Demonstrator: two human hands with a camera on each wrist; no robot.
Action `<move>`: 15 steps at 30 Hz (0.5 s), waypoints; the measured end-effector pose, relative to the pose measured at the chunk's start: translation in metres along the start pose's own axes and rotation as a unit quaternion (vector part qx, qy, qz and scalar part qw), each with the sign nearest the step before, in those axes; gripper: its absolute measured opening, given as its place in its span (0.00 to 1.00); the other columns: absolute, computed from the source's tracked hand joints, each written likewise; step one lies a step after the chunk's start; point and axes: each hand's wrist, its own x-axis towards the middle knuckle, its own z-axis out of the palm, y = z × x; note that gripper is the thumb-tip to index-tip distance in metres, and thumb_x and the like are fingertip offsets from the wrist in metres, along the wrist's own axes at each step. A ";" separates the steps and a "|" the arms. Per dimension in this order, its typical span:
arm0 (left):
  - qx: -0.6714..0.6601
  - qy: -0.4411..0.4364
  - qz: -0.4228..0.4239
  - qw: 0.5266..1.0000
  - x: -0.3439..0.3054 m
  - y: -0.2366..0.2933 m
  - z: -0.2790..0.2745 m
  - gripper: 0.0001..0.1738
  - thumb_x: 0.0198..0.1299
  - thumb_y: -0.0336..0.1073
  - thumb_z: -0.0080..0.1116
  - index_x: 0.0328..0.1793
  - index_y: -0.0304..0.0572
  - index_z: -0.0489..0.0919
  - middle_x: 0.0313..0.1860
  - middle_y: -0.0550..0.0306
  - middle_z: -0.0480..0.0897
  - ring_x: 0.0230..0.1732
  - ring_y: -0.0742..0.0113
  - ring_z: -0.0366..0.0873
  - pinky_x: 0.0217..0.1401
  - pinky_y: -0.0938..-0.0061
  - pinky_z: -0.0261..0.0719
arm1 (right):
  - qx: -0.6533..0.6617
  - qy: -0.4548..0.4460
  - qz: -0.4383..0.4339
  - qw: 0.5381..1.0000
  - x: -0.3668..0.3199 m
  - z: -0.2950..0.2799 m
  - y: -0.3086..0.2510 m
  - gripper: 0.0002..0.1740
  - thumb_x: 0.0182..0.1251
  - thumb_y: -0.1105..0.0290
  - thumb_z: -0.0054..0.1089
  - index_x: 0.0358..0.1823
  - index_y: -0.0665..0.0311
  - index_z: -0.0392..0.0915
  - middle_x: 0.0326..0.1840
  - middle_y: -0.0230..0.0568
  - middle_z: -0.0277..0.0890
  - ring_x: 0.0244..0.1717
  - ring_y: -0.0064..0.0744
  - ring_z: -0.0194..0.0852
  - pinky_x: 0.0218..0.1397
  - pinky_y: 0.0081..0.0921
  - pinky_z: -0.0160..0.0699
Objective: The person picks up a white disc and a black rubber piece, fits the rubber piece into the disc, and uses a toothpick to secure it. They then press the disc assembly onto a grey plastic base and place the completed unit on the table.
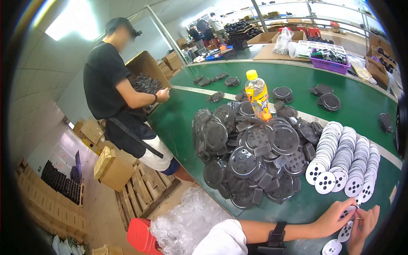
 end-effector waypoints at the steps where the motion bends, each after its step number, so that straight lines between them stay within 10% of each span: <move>1: 0.012 -0.001 0.011 1.000 0.000 0.000 -0.001 0.07 0.60 0.30 0.49 0.43 0.35 0.69 0.29 0.45 0.75 0.30 0.47 0.70 0.32 0.62 0.64 | 0.000 -0.001 -0.001 1.000 0.001 -0.001 0.000 0.07 0.52 0.83 0.56 0.34 0.69 0.73 0.33 0.46 0.69 0.57 0.59 0.63 0.67 0.50 0.50; 15: 0.047 -0.020 0.026 0.998 -0.002 0.007 0.000 0.08 0.60 0.28 0.48 0.44 0.35 0.66 0.29 0.43 0.74 0.34 0.43 0.71 0.35 0.59 0.64 | 0.009 -0.012 -0.039 0.999 0.014 0.003 -0.013 0.10 0.44 0.84 0.54 0.30 0.68 0.67 0.28 0.44 0.62 0.40 0.52 0.64 0.64 0.54 0.53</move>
